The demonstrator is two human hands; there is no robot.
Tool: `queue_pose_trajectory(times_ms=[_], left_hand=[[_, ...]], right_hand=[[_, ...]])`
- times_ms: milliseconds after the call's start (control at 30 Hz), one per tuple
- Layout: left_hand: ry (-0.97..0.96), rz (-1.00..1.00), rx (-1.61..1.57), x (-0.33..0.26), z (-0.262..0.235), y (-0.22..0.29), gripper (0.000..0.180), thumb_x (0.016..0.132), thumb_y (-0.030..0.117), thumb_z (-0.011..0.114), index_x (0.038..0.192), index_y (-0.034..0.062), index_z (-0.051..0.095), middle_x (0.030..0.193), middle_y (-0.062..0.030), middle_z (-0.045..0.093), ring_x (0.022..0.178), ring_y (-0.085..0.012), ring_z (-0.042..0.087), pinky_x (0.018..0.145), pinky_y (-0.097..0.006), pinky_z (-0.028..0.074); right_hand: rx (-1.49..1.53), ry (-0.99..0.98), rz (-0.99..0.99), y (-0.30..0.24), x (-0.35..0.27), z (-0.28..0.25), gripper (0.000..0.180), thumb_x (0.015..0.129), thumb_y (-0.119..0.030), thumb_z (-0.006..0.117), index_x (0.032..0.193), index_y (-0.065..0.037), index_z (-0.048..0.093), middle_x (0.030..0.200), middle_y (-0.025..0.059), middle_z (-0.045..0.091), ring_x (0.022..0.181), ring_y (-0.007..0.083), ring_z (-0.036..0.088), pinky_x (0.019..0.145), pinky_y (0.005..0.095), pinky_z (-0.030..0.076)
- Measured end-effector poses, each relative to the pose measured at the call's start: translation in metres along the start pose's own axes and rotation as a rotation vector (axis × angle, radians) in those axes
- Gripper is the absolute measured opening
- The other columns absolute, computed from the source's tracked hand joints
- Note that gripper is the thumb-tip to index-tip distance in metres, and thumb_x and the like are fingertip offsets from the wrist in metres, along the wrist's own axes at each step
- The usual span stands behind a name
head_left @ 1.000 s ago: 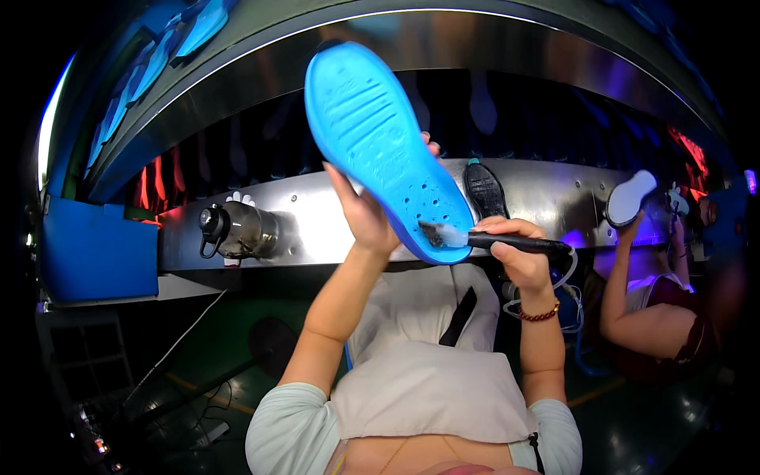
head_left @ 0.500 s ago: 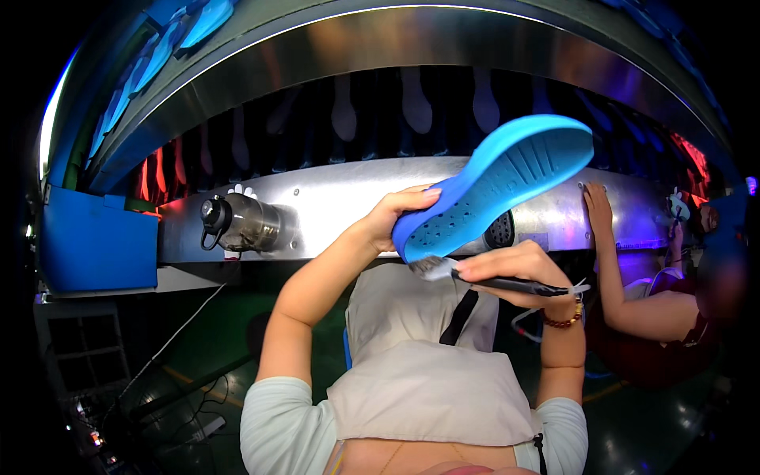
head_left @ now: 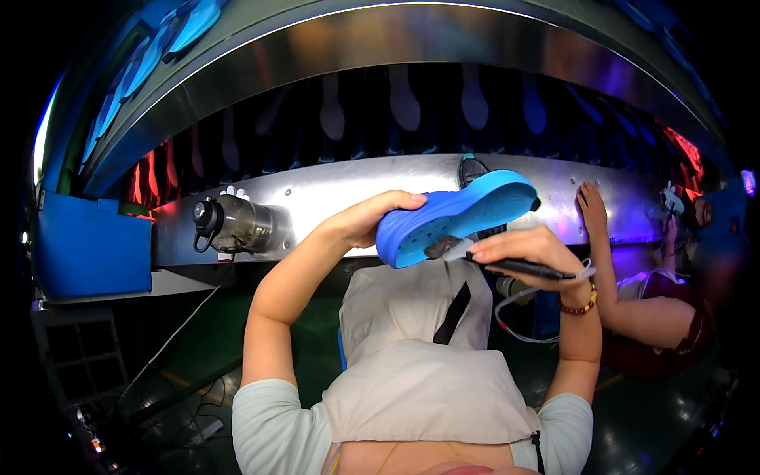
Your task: The person scrubs the soles of blue plastic slippers using a brush. They pick up a slipper from a conveyor belt, scrub the bottom surface, and place it back on the belt. The process is repeated for multiple slippers in a continuous loop.
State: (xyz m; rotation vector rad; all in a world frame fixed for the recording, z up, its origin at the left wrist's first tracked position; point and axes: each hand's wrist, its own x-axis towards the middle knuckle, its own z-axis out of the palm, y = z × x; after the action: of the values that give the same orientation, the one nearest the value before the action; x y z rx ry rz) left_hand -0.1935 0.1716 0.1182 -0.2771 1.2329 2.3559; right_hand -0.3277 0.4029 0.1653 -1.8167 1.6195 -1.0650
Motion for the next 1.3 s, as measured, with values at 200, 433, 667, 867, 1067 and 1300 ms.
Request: queue_pose_trajectory(times_ms=[200,433,667,867,1067,1300], left_hand=[[0.117,0.107,-0.096,-0.01,-0.007,-0.002,0.065,0.077,0.045,0.052,0.122,-0.0019,0.045,0.113,-0.0211,0.053,0.096,-0.0278,0.057,0.083,-0.037,0.047],[-0.078,0.248,-0.47,-0.022,-0.04,-0.008,0.071,0.083,0.058,0.037,0.123,-0.0005,0.046,0.12,-0.0165,0.05,0.109,-0.0285,0.05,0.093,-0.04,0.039],[-0.055,0.513,-0.612,0.057,-0.005,-0.059,0.089,0.079,0.072,0.015,0.132,0.0037,0.03,0.129,-0.02,0.039,0.117,-0.0317,0.042,0.095,-0.047,0.037],[0.239,0.534,-0.565,0.055,-0.018,-0.06,0.089,0.078,0.073,0.013,0.127,0.0028,0.036,0.116,-0.0194,0.05,0.11,-0.0307,0.048,0.093,-0.048,0.039],[0.039,0.592,-0.721,0.048,0.01,-0.048,0.088,0.078,0.073,0.017,0.128,0.0031,0.035,0.116,-0.0208,0.049,0.107,-0.0311,0.049,0.092,-0.047,0.04],[0.076,0.745,-0.662,0.041,0.002,-0.028,0.091,0.074,0.077,0.019,0.125,0.004,0.038,0.112,-0.0185,0.05,0.106,-0.0311,0.05,0.09,-0.047,0.042]], right_hand=[[-0.025,0.211,0.052,0.008,-0.005,-0.009,0.019,0.071,-0.002,0.067,0.09,-0.001,0.064,0.094,0.0127,0.065,0.088,0.0234,0.063,0.078,0.0286,0.05],[0.121,0.198,0.007,-0.014,-0.014,0.007,0.024,0.064,-0.002,0.071,0.087,-0.001,0.065,0.09,0.0128,0.066,0.084,0.0237,0.064,0.074,0.0293,0.051],[0.293,0.515,0.482,0.024,0.016,0.042,0.018,0.074,-0.002,0.063,0.092,0.004,0.063,0.083,0.0094,0.065,0.071,0.0084,0.059,0.063,0.0206,0.047],[-0.287,0.224,-0.054,-0.003,0.011,0.072,0.013,0.065,-0.004,0.064,0.077,-0.006,0.061,0.076,0.0099,0.062,0.072,0.0239,0.062,0.064,0.0309,0.047],[0.053,0.56,0.174,0.007,0.027,0.044,0.019,0.068,0.0,0.064,0.087,0.002,0.062,0.087,0.0145,0.064,0.076,0.023,0.063,0.071,0.031,0.049],[0.066,0.477,0.055,-0.007,0.016,0.046,0.018,0.066,-0.001,0.067,0.084,-0.001,0.064,0.085,0.0115,0.065,0.077,0.0231,0.063,0.072,0.0317,0.049]])
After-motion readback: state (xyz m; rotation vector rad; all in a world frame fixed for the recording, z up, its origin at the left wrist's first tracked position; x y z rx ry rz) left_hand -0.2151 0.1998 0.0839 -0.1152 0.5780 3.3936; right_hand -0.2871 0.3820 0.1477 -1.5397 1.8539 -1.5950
